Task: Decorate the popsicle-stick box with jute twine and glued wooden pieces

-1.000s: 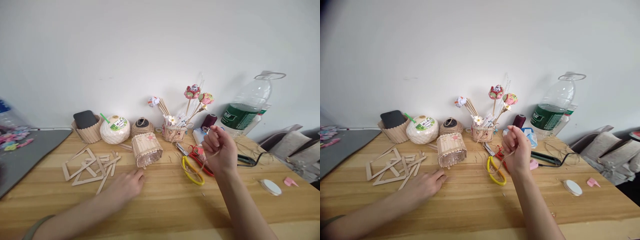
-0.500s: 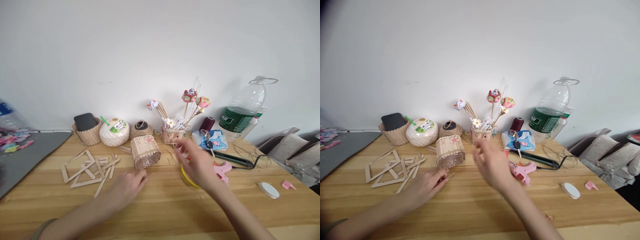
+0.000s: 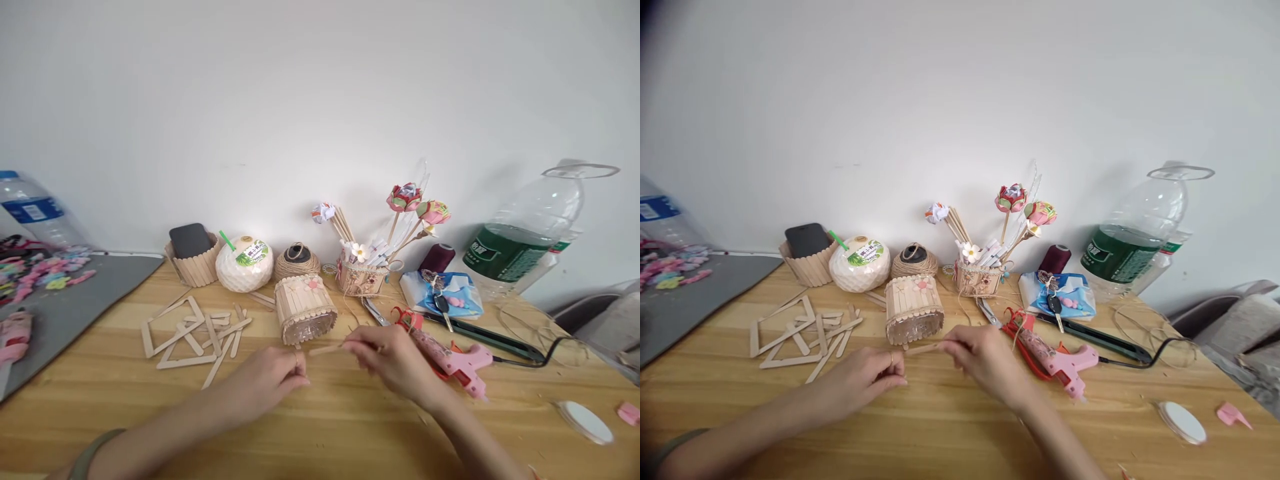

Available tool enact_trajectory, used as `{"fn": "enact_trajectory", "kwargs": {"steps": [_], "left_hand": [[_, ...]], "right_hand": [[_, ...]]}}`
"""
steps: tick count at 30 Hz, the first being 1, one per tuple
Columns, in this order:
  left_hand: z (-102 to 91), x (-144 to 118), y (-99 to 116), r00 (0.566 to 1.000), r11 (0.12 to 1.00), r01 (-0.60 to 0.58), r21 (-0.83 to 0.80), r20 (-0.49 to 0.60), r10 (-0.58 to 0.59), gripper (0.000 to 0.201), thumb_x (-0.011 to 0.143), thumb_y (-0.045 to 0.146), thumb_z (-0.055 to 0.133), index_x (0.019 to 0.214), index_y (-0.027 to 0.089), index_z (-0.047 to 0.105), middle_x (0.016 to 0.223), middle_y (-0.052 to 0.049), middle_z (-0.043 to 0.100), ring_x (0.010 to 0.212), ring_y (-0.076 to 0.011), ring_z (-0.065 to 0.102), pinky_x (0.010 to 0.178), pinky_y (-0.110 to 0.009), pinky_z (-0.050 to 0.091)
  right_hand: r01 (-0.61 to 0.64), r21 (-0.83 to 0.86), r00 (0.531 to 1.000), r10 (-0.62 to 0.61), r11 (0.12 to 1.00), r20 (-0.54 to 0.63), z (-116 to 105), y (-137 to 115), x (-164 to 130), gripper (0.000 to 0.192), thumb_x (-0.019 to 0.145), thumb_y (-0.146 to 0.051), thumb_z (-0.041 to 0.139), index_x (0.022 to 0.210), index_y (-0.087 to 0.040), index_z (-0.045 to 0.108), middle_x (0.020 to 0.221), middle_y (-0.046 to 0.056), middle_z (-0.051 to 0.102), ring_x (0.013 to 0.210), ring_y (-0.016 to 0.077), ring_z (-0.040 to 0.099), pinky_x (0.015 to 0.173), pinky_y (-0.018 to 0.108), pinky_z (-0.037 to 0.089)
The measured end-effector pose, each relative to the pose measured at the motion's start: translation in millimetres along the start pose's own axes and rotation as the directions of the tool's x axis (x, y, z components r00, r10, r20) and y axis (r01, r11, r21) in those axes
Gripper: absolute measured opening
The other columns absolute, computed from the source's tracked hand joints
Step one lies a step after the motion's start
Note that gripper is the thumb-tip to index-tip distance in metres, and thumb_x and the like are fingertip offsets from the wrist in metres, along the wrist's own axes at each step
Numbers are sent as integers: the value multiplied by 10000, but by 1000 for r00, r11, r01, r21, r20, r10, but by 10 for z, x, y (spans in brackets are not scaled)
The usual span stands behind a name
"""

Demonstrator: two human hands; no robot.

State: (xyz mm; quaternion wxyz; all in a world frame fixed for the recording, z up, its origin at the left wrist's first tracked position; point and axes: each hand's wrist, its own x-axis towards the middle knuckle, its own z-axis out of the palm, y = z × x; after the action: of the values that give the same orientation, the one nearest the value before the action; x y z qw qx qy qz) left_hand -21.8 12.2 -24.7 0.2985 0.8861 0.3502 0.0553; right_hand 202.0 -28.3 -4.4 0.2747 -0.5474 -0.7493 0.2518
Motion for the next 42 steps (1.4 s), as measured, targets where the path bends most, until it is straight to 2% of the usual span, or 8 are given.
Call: {"fn": "enact_trajectory", "kwargs": {"steps": [4, 12, 20, 26, 29, 34, 37, 42], "left_hand": [[-11, 1, -39, 1000, 1000, 14, -1, 21, -14, 244, 878, 287, 396, 758, 187, 583, 722, -1, 617, 685, -144, 554, 630, -220, 366], [150, 137, -26, 988, 982, -151, -114, -18, 150, 288, 853, 148, 335, 878, 154, 622, 822, -54, 668, 744, -153, 591, 699, -231, 416], [112, 215, -13, 996, 939, 77, -335, -24, -91, 284, 803, 291, 469, 648, 141, 653, 624, -37, 679, 606, -162, 602, 622, -252, 433], [56, 192, 84, 990, 876, -51, -479, -141, -19, 408, 700, 131, 542, 1103, 190, 550, 1058, -52, 639, 809, -153, 595, 717, -247, 461], [70, 212, 137, 999, 850, -47, -525, -33, 34, 258, 754, 246, 556, 995, 176, 621, 850, -36, 673, 741, -153, 596, 682, -251, 460], [101, 253, 146, 999, 678, 16, -735, -15, -40, 224, 802, 354, 505, 829, 136, 547, 673, -32, 647, 492, -100, 547, 514, -234, 439], [64, 237, 152, 999, 559, 27, -829, 12, -30, 290, 758, 425, 563, 808, 156, 465, 673, -50, 663, 480, -107, 557, 500, -241, 442], [23, 216, 161, 998, 465, 61, -883, 60, -18, 331, 736, 439, 588, 822, 166, 422, 698, -64, 684, 489, -103, 563, 553, -275, 470]], "right_hand": [[-162, 146, 987, 156, 976, 49, -163, 134, -30, 290, 822, -393, 526, 689, -147, 604, 504, -20, 547, 425, 90, 500, 436, 193, 377], [-142, 303, 964, 63, 942, 258, -92, 125, -45, 294, 882, -387, 435, 853, -144, 598, 726, 27, 633, 553, 100, 586, 535, 206, 453], [-248, 435, 952, 134, 866, 276, -32, 177, -7, 264, 817, -400, 544, 822, -137, 557, 735, 35, 667, 509, 89, 600, 493, 192, 442], [-308, 433, 935, 185, 847, 303, 48, 170, -3, 275, 785, -408, 577, 746, -135, 574, 631, 15, 649, 478, 84, 578, 467, 184, 424], [-293, 439, 938, 168, 849, 302, 89, 147, -7, 282, 781, -415, 579, 750, -135, 590, 635, 15, 641, 484, 91, 576, 475, 196, 431], [-146, 536, 978, 204, 832, -50, -95, 116, -18, 242, 820, -392, 514, 775, -160, 564, 677, 13, 635, 523, 101, 571, 532, 218, 452], [-84, 509, 886, 298, 856, -355, -238, 151, -92, 151, 816, -312, 472, 802, -180, 544, 739, 21, 636, 577, 118, 573, 576, 237, 467], [-309, -174, 903, 231, 935, -363, -159, 244, -383, 221, 826, -264, 388, 752, -197, 585, 710, 45, 648, 649, 193, 607, 620, 315, 464]]}}
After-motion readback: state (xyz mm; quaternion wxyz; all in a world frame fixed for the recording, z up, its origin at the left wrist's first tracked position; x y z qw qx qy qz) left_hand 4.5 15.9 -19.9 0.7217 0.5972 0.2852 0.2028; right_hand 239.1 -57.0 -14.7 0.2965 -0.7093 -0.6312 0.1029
